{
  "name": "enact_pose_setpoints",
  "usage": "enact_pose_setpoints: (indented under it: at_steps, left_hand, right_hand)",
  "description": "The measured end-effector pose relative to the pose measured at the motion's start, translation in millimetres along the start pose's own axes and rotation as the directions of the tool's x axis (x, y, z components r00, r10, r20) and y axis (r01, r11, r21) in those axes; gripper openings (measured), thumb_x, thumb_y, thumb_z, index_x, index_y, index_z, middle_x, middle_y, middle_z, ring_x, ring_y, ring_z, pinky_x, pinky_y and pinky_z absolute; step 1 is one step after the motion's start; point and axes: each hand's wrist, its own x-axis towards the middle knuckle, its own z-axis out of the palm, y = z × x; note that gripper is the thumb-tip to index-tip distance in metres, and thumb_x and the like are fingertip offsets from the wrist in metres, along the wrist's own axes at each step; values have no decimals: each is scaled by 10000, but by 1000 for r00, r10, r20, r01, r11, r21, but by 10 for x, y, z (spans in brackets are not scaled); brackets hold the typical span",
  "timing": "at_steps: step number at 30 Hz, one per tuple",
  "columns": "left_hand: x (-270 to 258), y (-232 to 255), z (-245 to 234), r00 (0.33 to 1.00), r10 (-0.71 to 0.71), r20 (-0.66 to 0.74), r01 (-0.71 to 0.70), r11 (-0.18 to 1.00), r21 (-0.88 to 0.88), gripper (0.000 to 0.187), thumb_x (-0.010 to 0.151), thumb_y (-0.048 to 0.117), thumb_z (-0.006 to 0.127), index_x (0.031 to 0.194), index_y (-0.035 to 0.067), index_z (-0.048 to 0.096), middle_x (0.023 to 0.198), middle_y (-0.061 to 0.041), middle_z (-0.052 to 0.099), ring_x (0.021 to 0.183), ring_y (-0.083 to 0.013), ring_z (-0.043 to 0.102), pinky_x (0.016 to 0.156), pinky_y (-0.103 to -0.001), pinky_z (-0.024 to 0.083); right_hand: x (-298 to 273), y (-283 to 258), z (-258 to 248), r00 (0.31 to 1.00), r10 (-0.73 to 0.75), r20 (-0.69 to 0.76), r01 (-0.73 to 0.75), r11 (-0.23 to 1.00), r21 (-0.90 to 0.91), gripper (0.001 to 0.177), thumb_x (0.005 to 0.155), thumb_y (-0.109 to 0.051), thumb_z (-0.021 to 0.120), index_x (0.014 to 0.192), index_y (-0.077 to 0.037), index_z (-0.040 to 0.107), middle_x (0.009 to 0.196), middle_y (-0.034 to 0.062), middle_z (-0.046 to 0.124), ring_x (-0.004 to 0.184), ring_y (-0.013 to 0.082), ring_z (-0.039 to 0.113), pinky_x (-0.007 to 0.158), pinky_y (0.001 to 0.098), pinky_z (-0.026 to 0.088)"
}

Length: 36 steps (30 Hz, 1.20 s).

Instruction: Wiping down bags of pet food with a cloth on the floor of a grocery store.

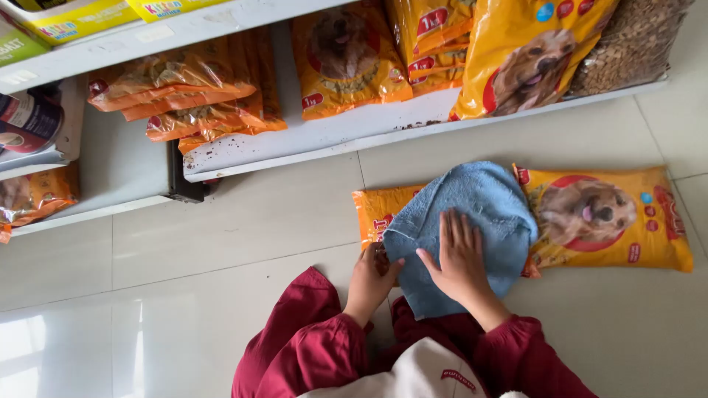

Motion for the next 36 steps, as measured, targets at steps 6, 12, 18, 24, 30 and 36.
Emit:
enact_pose_setpoints:
  at_steps: [6,12,18,24,30,36]
  left_hand:
    - [25,20,-40,997,26,71,-45,958,283,904,643,687,810,1259,123,466,1211,-169,627,1193,-415,619,1015,-552,486]
    - [79,-101,4,992,-52,113,26,976,218,939,605,652,855,1308,226,401,1273,-92,603,1286,-334,565,1070,-517,428]
    - [134,-155,14,990,-50,132,17,970,241,928,579,674,844,1274,267,384,1293,-59,615,1310,-281,561,1170,-514,292]
    - [221,-262,-21,979,-19,202,-30,972,234,962,542,621,868,1285,291,354,1288,-67,612,1287,-329,578,1216,-566,189]
    - [42,-384,-201,957,131,257,-222,904,366,965,619,404,875,1400,181,355,1338,-104,540,1308,-390,525,1220,-596,185]
    - [51,-811,42,940,333,70,-336,879,339,875,643,94,830,1412,83,414,1285,-117,577,1190,-310,573,1192,-557,207]
  right_hand:
    - [193,474,-71,961,196,-196,-218,971,-97,846,904,-510,608,1504,65,450,1543,307,463,1393,454,484,1097,648,353]
    - [552,1095,280,960,204,-190,-215,976,-42,967,866,-644,587,1486,87,458,1435,318,530,1271,456,580,1013,547,474]
    - [803,886,258,980,134,-150,-155,978,-142,903,873,-616,548,1534,-10,442,1506,362,443,1429,509,408,1093,643,358]
    - [961,229,403,998,-42,-55,30,977,-212,775,858,-592,553,1447,-90,528,1458,206,541,1435,380,457,1180,585,291]
    - [1104,-123,653,996,-75,54,84,977,-198,753,835,-675,522,1385,-160,533,1350,137,582,1411,367,460,1159,669,237]
    - [1235,-426,628,973,-59,224,96,983,-157,878,770,-784,611,1349,-126,548,1397,181,556,1387,506,406,1031,904,77]
